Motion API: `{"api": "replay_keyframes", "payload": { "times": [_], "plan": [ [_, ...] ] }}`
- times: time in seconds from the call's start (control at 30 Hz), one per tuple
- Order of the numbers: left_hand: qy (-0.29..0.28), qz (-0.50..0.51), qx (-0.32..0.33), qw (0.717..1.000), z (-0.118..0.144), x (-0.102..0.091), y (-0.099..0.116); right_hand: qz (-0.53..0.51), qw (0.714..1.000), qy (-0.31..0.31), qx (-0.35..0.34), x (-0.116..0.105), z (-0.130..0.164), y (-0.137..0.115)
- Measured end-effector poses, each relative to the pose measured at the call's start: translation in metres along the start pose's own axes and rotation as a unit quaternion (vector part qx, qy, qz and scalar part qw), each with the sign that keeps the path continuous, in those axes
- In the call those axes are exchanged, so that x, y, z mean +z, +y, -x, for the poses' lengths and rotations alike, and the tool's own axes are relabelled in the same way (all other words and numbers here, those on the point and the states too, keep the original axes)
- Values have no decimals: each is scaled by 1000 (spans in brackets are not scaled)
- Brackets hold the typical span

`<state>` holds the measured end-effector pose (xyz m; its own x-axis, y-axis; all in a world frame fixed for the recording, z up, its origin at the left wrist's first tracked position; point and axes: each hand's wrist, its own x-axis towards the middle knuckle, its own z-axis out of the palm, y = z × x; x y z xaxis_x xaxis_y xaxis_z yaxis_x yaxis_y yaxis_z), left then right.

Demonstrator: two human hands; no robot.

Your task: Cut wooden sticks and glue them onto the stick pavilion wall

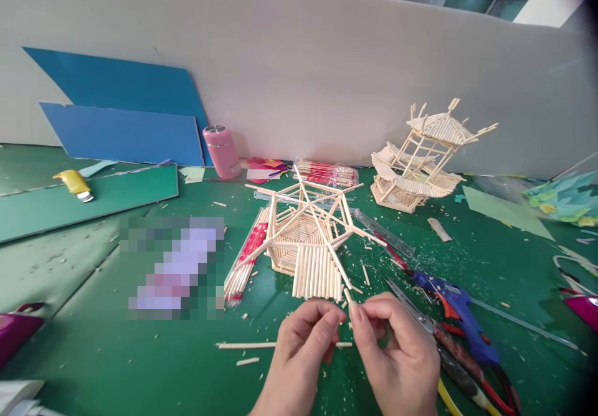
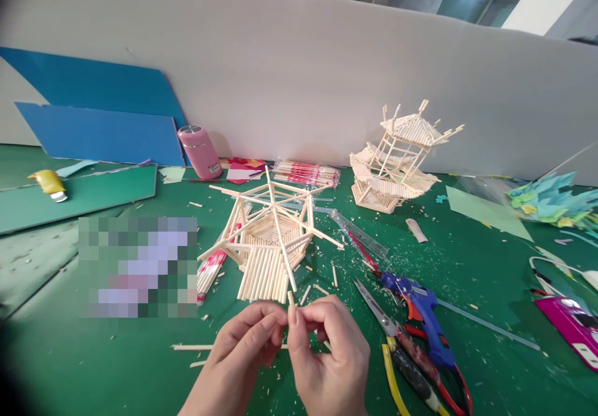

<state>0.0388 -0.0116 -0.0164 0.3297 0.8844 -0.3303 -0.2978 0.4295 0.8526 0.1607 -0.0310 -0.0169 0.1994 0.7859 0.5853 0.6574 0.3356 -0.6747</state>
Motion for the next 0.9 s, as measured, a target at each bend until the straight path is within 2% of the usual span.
{"api": "replay_keyframes", "payload": {
  "times": [0.37, 0.57, 0.8, 0.9],
  "plan": [
    [-44, 30, 1, 999, -5, 5, 2, -21, 996, -11, 81, 8, 4, 1],
    [-41, 87, -7, 995, -6, 7, 3, -33, 997, -26, 68, 9, 5, 2],
    [-60, 154, -33, 986, -5, 11, 5, -10, 999, 28, 13, 11, 8, 4],
    [-64, 173, -47, 982, -5, 11, 4, -5, 999, 45, 12, 13, 7, 3]
  ]
}}
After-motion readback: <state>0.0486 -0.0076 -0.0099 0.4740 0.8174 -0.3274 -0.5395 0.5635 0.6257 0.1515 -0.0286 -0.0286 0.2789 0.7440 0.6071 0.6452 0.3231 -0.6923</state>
